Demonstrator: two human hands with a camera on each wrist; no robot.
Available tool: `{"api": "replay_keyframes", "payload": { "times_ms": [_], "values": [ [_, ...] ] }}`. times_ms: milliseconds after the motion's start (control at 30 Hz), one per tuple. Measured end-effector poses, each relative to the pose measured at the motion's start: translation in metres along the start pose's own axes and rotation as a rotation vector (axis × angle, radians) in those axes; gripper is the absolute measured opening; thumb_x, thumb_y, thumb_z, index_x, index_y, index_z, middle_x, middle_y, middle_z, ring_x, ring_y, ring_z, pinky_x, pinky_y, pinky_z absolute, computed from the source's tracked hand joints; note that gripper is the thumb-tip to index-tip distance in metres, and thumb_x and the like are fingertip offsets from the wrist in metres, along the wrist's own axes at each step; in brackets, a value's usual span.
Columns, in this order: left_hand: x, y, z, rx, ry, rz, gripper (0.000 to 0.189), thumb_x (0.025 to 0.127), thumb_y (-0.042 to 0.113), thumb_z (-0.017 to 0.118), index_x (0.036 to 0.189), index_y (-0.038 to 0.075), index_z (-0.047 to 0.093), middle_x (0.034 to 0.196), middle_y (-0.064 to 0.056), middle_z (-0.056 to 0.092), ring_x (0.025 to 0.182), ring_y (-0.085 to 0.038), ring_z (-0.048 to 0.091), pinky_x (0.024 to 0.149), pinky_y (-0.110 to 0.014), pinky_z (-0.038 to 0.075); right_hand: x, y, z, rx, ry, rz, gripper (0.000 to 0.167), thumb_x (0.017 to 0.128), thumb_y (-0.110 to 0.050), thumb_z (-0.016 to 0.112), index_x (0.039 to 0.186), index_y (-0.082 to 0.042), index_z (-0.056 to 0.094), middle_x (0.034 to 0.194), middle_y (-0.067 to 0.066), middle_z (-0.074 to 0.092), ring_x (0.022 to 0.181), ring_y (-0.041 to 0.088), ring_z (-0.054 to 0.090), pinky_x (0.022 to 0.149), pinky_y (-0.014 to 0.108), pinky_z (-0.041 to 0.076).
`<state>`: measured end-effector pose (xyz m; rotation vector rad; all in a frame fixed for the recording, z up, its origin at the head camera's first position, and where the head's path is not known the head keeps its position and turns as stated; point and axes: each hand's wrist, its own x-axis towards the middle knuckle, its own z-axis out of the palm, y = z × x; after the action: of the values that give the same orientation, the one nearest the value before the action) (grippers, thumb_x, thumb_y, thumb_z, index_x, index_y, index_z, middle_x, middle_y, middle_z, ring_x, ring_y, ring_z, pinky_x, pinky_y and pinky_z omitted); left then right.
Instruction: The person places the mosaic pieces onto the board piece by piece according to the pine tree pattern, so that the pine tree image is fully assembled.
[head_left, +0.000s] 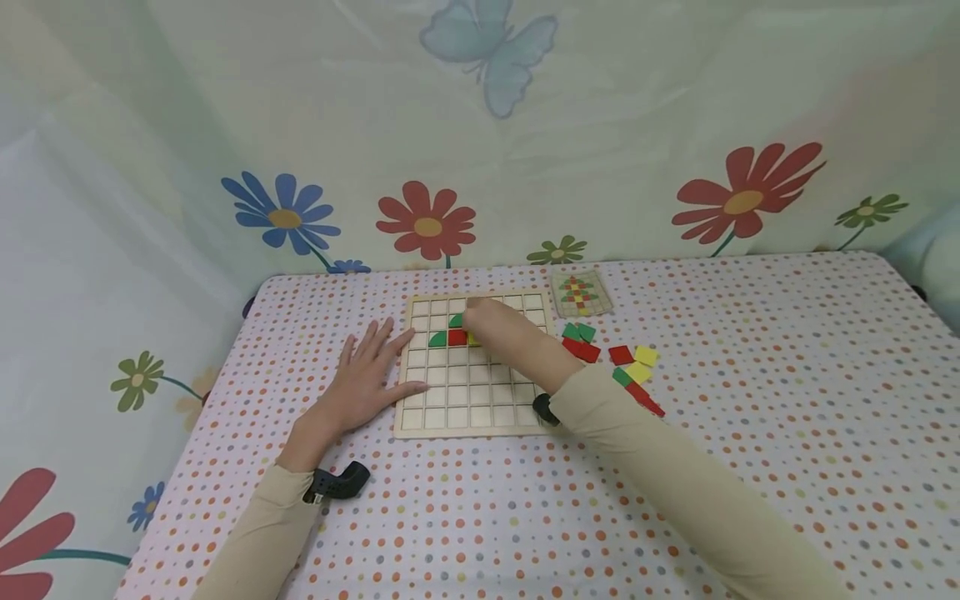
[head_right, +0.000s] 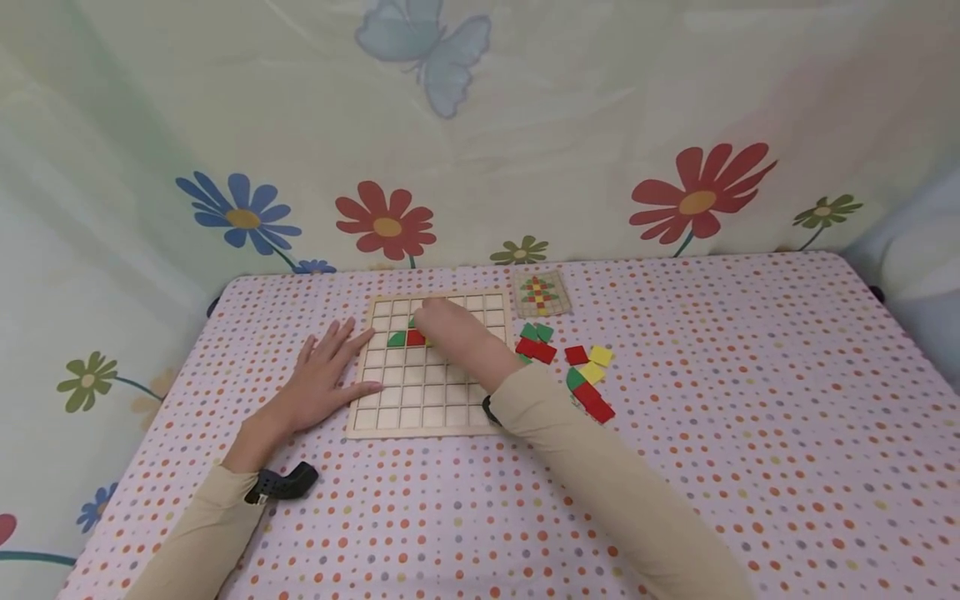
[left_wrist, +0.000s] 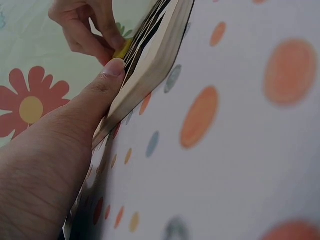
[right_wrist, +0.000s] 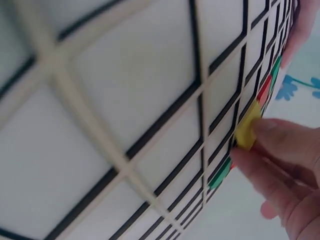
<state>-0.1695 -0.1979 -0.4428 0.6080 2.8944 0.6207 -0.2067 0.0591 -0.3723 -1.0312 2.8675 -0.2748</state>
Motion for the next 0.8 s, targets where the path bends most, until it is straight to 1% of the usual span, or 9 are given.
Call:
{"api": "replay_keyframes", "payload": {
  "times_ms": [67, 133, 167, 333, 433, 533, 633, 733, 800],
  "values": [
    [-0.001, 0.000, 0.000, -0.004, -0.003, 0.000, 0.092, 0.095, 0.060, 0.068, 0.168, 0.021, 0.027, 0.175, -0.014, 0.008, 0.162, -0.035, -0.002, 0.126, -0.063, -0.005, -0.001, -0.004, 0.001, -0.062, -0.008, -0.005, 0.008, 0.095, 0.006, 0.073, 0.101, 0.002, 0.077, 0.105, 0.017, 0.069, 0.095, 0.025, 0.069, 0.081, 0.030, 0.060],
    [-0.002, 0.000, 0.000, -0.011, -0.007, 0.002, 0.092, 0.096, 0.059, 0.068, 0.168, 0.021, 0.026, 0.175, -0.014, 0.008, 0.162, -0.035, -0.002, 0.126, -0.063, -0.005, -0.001, -0.008, 0.002, -0.111, -0.020, -0.009, 0.011, 0.094, 0.003, 0.075, 0.104, 0.003, 0.076, 0.110, 0.020, 0.069, 0.100, 0.027, 0.070, 0.084, 0.030, 0.061],
    [-0.002, 0.000, 0.000, -0.013, -0.009, 0.001, 0.092, 0.096, 0.059, 0.068, 0.168, 0.021, 0.026, 0.175, -0.014, 0.008, 0.162, -0.035, -0.002, 0.126, -0.062, -0.005, -0.001, -0.008, 0.002, -0.125, -0.018, -0.014, 0.011, 0.093, 0.002, 0.076, 0.105, 0.003, 0.076, 0.110, 0.020, 0.069, 0.100, 0.028, 0.070, 0.083, 0.030, 0.061],
    [-0.003, 0.001, -0.001, -0.019, -0.005, -0.001, 0.092, 0.096, 0.059, 0.068, 0.168, 0.021, 0.027, 0.175, -0.014, 0.008, 0.162, -0.035, -0.002, 0.126, -0.062, -0.005, 0.002, -0.011, 0.002, -0.177, -0.021, -0.028, 0.012, 0.094, 0.001, 0.076, 0.106, 0.001, 0.077, 0.108, 0.018, 0.071, 0.099, 0.026, 0.069, 0.084, 0.030, 0.061],
    [-0.002, 0.001, -0.001, -0.019, -0.002, -0.002, 0.092, 0.096, 0.059, 0.068, 0.168, 0.021, 0.027, 0.175, -0.014, 0.008, 0.162, -0.035, -0.002, 0.126, -0.062, -0.005, 0.003, -0.011, 0.001, -0.179, -0.038, -0.030, 0.012, 0.095, 0.001, 0.075, 0.107, 0.000, 0.077, 0.108, 0.017, 0.070, 0.100, 0.027, 0.068, 0.085, 0.030, 0.060],
    [-0.002, 0.001, -0.001, -0.016, 0.000, 0.000, 0.092, 0.096, 0.059, 0.068, 0.168, 0.022, 0.026, 0.176, -0.014, 0.008, 0.162, -0.034, -0.003, 0.126, -0.061, -0.006, 0.003, -0.010, -0.001, -0.157, -0.044, -0.015, 0.011, 0.096, 0.002, 0.073, 0.106, 0.001, 0.077, 0.107, 0.017, 0.070, 0.099, 0.027, 0.068, 0.085, 0.031, 0.060],
    [-0.001, 0.000, -0.001, -0.015, -0.001, 0.003, 0.092, 0.096, 0.059, 0.068, 0.168, 0.022, 0.026, 0.176, -0.013, 0.008, 0.162, -0.034, -0.003, 0.126, -0.061, -0.006, 0.001, -0.006, -0.001, -0.125, -0.023, 0.007, 0.010, 0.095, 0.006, 0.072, 0.102, 0.002, 0.077, 0.105, 0.016, 0.071, 0.097, 0.026, 0.070, 0.085, 0.031, 0.060],
    [-0.001, 0.000, -0.001, -0.014, -0.003, 0.002, 0.092, 0.095, 0.060, 0.068, 0.168, 0.022, 0.026, 0.176, -0.014, 0.008, 0.162, -0.034, -0.003, 0.126, -0.061, -0.006, 0.000, -0.001, 0.001, -0.065, 0.016, 0.020, 0.011, 0.094, 0.010, 0.072, 0.099, 0.002, 0.078, 0.102, 0.014, 0.072, 0.096, 0.026, 0.071, 0.084, 0.031, 0.060],
    [-0.001, 0.000, -0.001, -0.013, -0.004, 0.001, 0.092, 0.095, 0.061, 0.068, 0.168, 0.022, 0.026, 0.176, -0.014, 0.008, 0.162, -0.034, -0.003, 0.126, -0.061, -0.006, -0.002, 0.004, 0.003, 0.016, 0.038, 0.022, 0.012, 0.094, 0.010, 0.071, 0.097, 0.002, 0.079, 0.098, 0.013, 0.073, 0.093, 0.024, 0.070, 0.081, 0.030, 0.060]
  ]
}}
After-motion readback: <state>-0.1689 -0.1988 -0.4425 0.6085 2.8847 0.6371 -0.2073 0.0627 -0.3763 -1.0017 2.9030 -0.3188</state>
